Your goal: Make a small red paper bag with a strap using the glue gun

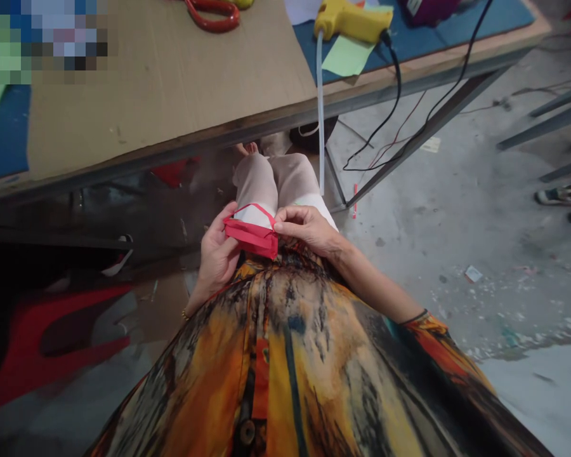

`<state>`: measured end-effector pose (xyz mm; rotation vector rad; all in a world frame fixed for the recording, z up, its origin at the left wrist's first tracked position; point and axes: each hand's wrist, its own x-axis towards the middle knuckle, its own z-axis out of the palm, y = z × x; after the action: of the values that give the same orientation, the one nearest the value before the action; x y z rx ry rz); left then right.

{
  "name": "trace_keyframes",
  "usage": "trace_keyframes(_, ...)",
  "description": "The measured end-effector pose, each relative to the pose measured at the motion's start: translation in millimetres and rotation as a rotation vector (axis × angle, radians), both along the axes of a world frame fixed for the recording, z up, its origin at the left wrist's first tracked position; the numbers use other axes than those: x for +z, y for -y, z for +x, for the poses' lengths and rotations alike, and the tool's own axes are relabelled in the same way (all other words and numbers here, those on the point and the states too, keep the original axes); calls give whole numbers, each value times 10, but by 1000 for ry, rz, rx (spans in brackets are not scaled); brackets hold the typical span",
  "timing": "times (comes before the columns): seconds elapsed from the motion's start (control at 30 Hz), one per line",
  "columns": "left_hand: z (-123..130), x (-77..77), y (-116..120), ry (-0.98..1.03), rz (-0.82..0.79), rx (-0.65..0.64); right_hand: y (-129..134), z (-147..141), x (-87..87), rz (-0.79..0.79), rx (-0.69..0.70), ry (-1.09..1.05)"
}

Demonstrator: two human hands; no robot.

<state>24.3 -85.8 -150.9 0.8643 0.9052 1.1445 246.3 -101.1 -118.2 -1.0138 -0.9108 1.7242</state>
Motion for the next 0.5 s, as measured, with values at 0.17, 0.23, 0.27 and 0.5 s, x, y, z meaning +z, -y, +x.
trace_keyframes(0.17,-22,13,6,-75,55,-29,3,17,24,-15,67,16)
trace_keyframes(0.23,-26,16,18,-112,69,-42,-3,14,45,0,67,55)
trace_keyframes(0.27,-27,17,25,-131,74,-50,-6,8,60,6,61,78)
trace_keyframes(0.5,-33,22,47,-316,142,-148,-71,-29,182,-28,68,174)
